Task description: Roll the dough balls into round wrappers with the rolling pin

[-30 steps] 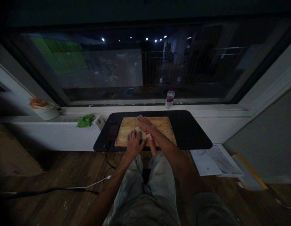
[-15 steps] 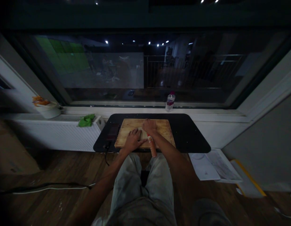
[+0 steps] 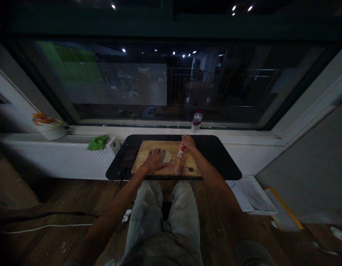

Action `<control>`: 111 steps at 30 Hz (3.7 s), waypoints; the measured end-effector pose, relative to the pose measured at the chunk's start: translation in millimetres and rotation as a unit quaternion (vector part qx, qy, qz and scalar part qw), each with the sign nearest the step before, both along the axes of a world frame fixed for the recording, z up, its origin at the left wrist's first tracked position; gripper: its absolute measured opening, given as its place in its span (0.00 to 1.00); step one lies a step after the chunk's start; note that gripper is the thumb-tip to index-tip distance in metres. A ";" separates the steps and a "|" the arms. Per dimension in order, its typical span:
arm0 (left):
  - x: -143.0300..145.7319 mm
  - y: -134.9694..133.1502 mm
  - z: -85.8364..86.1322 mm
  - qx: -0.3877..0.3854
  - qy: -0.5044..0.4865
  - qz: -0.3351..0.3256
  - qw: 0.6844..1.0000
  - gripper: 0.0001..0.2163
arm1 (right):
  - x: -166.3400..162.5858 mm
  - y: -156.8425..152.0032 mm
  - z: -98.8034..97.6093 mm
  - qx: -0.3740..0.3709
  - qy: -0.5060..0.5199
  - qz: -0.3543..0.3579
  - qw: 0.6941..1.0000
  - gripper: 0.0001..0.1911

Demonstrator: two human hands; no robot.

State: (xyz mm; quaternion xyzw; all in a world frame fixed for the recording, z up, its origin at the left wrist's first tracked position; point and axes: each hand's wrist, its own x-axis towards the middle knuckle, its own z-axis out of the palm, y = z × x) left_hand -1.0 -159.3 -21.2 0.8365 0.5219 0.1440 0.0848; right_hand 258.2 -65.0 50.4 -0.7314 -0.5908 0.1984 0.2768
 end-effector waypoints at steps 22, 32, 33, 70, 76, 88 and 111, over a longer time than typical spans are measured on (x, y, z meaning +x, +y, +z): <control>-10.8 31.2 11.6 -0.099 -0.020 -0.159 0.982 0.48 | 18.7 -23.1 -8.4 0.040 0.553 -0.226 0.801 0.11; -6.0 43.5 13.8 -0.093 0.019 -0.186 0.978 0.50 | 24.4 -40.0 -29.8 0.148 0.567 -0.262 0.767 0.14; -2.0 40.9 14.2 -0.085 0.022 -0.185 0.979 0.49 | 23.9 -40.3 -29.5 0.152 0.567 -0.267 0.764 0.14; 15.3 31.1 -21.8 0.066 -0.018 -0.240 0.968 0.25 | -19.0 -76.3 -57.5 0.169 0.648 -0.219 0.710 0.19; 13.5 24.5 -22.0 0.088 -0.005 -0.231 0.969 0.26 | -19.2 -72.2 -55.7 0.178 0.651 -0.202 0.710 0.18; 13.6 27.6 -22.8 0.079 0.007 -0.244 0.967 0.27 | -13.7 -68.6 -56.0 0.187 0.647 -0.189 0.714 0.19; 6.8 11.4 -12.5 0.089 0.028 -0.158 0.983 0.29 | -8.1 -63.3 -57.8 0.181 0.652 -0.215 0.705 0.23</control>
